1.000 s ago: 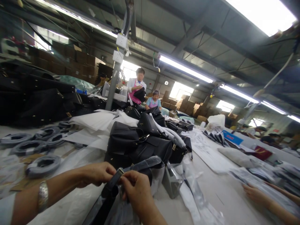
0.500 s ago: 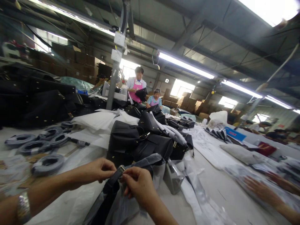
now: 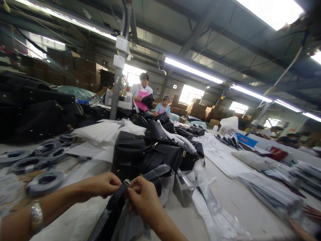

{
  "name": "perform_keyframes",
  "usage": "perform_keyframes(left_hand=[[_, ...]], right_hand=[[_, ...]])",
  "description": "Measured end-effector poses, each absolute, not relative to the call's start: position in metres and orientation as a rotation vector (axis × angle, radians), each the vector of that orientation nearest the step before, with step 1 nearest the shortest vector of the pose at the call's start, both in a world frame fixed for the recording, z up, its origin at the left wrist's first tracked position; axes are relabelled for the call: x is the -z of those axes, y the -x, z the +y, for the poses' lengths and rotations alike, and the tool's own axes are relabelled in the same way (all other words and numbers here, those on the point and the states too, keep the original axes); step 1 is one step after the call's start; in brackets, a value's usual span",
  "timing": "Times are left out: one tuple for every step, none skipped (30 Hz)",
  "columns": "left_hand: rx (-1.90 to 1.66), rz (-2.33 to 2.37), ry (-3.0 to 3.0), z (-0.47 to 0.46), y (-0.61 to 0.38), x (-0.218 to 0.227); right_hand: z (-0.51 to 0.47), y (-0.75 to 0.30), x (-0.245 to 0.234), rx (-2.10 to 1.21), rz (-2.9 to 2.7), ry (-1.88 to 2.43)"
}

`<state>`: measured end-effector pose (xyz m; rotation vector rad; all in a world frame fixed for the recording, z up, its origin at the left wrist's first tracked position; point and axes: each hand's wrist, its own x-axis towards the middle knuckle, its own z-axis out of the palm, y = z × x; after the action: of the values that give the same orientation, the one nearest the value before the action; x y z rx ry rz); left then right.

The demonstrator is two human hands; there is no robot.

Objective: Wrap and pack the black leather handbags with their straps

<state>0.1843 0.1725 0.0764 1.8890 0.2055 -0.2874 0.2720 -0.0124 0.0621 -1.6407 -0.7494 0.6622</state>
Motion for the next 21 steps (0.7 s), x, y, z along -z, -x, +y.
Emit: perform_keyframes(left_hand=[[0.277, 0.205, -1.886, 0.172, -0.184, -0.075], [0.262, 0.210, -1.883, 0.171, -0.184, -0.074], [0.240, 0.220, -1.881, 0.170, -0.184, -0.073], [0.210, 0.236, -1.879, 0.170, -0.184, -0.072], [0.174, 0.258, -1.877, 0.170, -0.184, -0.071], [0.132, 0.282, -1.873, 0.171, -0.183, -0.070], [0.085, 0.308, -1.866, 0.172, -0.182, -0.071], [0.039, 0.331, -1.852, 0.174, -0.181, -0.072], [-0.003, 0.351, -1.830, 0.176, -0.178, -0.074], [-0.030, 0.368, -1.800, 0.178, -0.174, -0.077], [-0.039, 0.381, -1.761, 0.180, -0.168, -0.080], [-0.030, 0.392, -1.718, 0.181, -0.162, -0.084], [-0.010, 0.401, -1.672, 0.182, -0.156, -0.086], [0.015, 0.407, -1.623, 0.182, -0.150, -0.089], [0.038, 0.408, -1.571, 0.182, -0.143, -0.090], [0.051, 0.403, -1.525, 0.182, -0.138, -0.091], [0.053, 0.398, -1.469, 0.182, -0.133, -0.091], [0.043, 0.397, -1.396, 0.182, -0.129, -0.091], [0.018, 0.407, -1.311, 0.183, -0.126, -0.090], [-0.033, 0.431, -1.218, 0.184, -0.124, -0.089], [-0.103, 0.462, -1.126, 0.184, -0.123, -0.088]], right_hand=[[-0.013, -0.272, -0.063, -0.681, -0.748, 1.626], [-0.014, -0.273, -0.063, -0.695, -0.746, 1.610], [-0.014, -0.273, -0.063, -0.706, -0.748, 1.597], [-0.014, -0.273, -0.063, -0.715, -0.753, 1.587], [-0.015, -0.274, -0.063, -0.726, -0.757, 1.580], [-0.015, -0.274, -0.063, -0.736, -0.757, 1.574], [-0.016, -0.274, -0.064, -0.748, -0.758, 1.570], [-0.017, -0.274, -0.066, -0.758, -0.760, 1.567], [-0.019, -0.274, -0.068, -0.767, -0.767, 1.560], [-0.022, -0.273, -0.070, -0.771, -0.781, 1.552], [-0.025, -0.273, -0.073, -0.776, -0.799, 1.543], [-0.028, -0.273, -0.076, -0.785, -0.818, 1.533], [-0.032, -0.273, -0.079, -0.797, -0.835, 1.526], [-0.036, -0.274, -0.082, -0.814, -0.846, 1.521], [-0.040, -0.274, -0.084, -0.841, -0.848, 1.513], [-0.044, -0.275, -0.085, -0.873, -0.844, 1.506], [-0.047, -0.276, -0.086, -0.903, -0.837, 1.501], [-0.051, -0.277, -0.086, -0.929, -0.829, 1.502], [-0.053, -0.278, -0.086, -0.952, -0.820, 1.507], [-0.056, -0.279, -0.085, -0.967, -0.811, 1.518], [-0.058, -0.279, -0.085, -0.975, -0.802, 1.527]])
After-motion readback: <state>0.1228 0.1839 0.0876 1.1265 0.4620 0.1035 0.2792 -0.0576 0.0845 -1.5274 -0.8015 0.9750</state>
